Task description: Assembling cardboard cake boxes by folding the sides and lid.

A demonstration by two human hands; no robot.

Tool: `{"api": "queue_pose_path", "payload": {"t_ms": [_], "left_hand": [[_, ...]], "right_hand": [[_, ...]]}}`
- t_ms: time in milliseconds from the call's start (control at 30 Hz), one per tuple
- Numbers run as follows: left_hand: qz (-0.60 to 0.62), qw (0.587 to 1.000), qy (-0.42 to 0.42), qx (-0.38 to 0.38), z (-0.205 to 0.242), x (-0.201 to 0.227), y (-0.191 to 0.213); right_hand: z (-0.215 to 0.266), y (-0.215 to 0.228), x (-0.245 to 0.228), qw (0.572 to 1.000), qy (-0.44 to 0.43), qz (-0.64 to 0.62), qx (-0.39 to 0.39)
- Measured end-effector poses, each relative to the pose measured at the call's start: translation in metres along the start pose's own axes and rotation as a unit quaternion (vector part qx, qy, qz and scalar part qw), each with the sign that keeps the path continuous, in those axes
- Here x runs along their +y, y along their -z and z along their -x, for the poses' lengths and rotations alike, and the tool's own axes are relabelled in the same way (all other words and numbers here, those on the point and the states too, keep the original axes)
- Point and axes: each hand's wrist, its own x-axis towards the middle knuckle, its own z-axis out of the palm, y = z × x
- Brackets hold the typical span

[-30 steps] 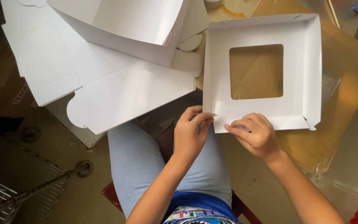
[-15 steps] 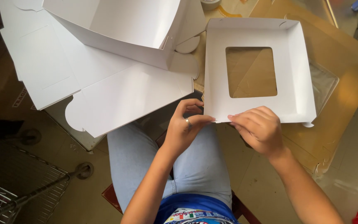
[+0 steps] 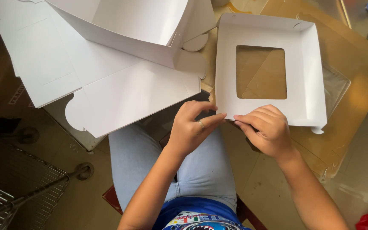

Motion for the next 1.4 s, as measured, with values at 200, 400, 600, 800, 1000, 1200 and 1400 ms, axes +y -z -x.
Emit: {"api": "queue_pose_path", "payload": {"t_ms": [200, 400, 600, 800, 1000, 1200, 1400], "left_hand": [[-0.049, 0.997, -0.042, 0.035, -0.001, 0.000, -0.005], [-0.055, 0.997, -0.040, 0.046, -0.001, 0.002, -0.005], [-0.044, 0.998, -0.035, 0.018, -0.008, 0.003, -0.004], [-0.028, 0.996, -0.038, -0.080, -0.022, -0.012, 0.001], [-0.046, 0.983, -0.089, -0.155, -0.036, -0.031, -0.001], [-0.045, 0.980, -0.116, -0.157, -0.050, -0.041, -0.001], [-0.014, 0.966, -0.145, -0.212, -0.055, -0.045, -0.002]], "right_hand": [[0.002, -0.002, 0.003, 1.000, -0.009, -0.005, 0.008], [0.007, -0.003, 0.008, 1.000, -0.008, -0.010, 0.014], [0.005, -0.003, 0.008, 1.000, -0.008, -0.021, 0.011], [0.003, -0.002, 0.009, 0.999, 0.014, -0.015, -0.026], [-0.001, -0.004, 0.010, 0.998, 0.038, 0.002, -0.045], [-0.004, -0.004, 0.012, 0.997, 0.065, -0.010, -0.040], [0.000, -0.004, 0.015, 0.999, -0.009, -0.007, -0.037]]}}
